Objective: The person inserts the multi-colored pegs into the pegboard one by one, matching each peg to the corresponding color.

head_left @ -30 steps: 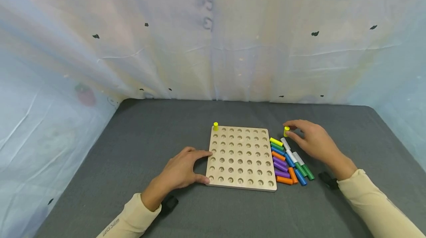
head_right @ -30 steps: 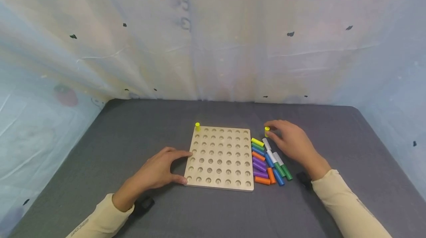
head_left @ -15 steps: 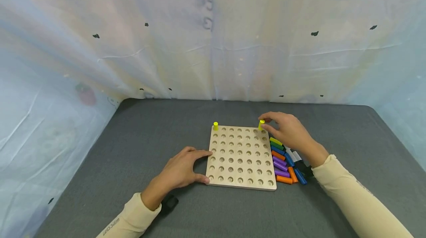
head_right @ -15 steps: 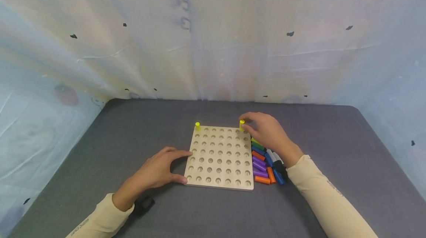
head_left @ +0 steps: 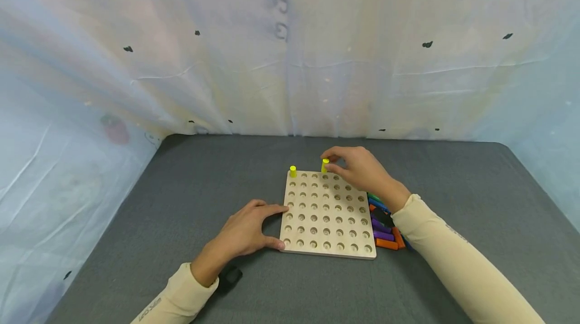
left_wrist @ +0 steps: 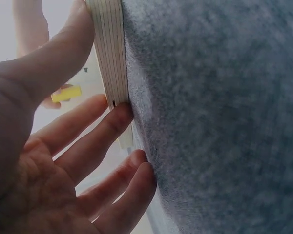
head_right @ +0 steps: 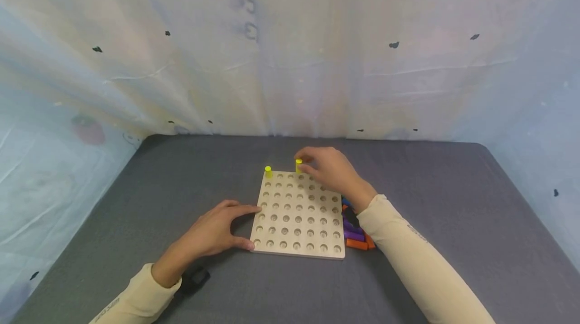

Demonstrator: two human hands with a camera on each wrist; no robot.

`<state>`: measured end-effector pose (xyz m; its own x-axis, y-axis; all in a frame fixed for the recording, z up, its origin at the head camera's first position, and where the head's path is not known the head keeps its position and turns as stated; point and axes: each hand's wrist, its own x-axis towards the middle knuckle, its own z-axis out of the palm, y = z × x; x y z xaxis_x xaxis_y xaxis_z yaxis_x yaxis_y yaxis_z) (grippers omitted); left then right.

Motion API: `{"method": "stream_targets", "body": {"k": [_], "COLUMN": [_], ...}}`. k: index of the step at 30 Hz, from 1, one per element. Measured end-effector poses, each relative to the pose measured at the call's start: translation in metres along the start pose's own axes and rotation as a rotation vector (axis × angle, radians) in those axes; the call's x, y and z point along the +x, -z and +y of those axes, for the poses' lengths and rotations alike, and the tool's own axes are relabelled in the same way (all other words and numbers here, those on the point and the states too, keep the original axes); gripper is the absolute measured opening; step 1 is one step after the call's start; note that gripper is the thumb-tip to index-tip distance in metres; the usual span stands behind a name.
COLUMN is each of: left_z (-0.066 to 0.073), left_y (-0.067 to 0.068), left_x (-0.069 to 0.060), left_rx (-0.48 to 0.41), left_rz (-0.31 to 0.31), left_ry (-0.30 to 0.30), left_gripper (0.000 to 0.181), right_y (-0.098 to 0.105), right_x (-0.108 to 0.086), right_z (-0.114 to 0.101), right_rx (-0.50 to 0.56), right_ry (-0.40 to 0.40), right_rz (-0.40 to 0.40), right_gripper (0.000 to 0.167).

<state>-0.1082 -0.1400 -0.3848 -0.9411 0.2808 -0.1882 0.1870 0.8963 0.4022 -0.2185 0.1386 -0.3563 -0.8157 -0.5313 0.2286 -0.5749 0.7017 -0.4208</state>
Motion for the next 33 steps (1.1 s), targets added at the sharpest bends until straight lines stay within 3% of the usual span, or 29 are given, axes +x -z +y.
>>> {"method": "stream_targets", "body": {"k": [17, 24, 33], "left_z": [0.0, 0.001, 0.001], "left_y": [0.002, 0.002, 0.003], "left_x": [-0.002, -0.002, -0.002], "left_rx": [0.0, -0.002, 0.003], "left_rz": [-0.014, -0.016, -0.017], "left_ry": [0.004, 0.006, 0.003], "left_gripper": [0.078, 0.078, 0.077], "right_y": [-0.029, -0.034, -0.035], "right_x": [0.031, 0.035, 0.036], "right_z": [-0.015, -0.018, -0.021], "right_rx": [0.056, 0.057, 0.06], "right_ry": [-0.002, -0.021, 0.001], "right_rz": [-0.072, -0.123, -0.122], "right_gripper": [0.03, 0.028, 0.028]}}
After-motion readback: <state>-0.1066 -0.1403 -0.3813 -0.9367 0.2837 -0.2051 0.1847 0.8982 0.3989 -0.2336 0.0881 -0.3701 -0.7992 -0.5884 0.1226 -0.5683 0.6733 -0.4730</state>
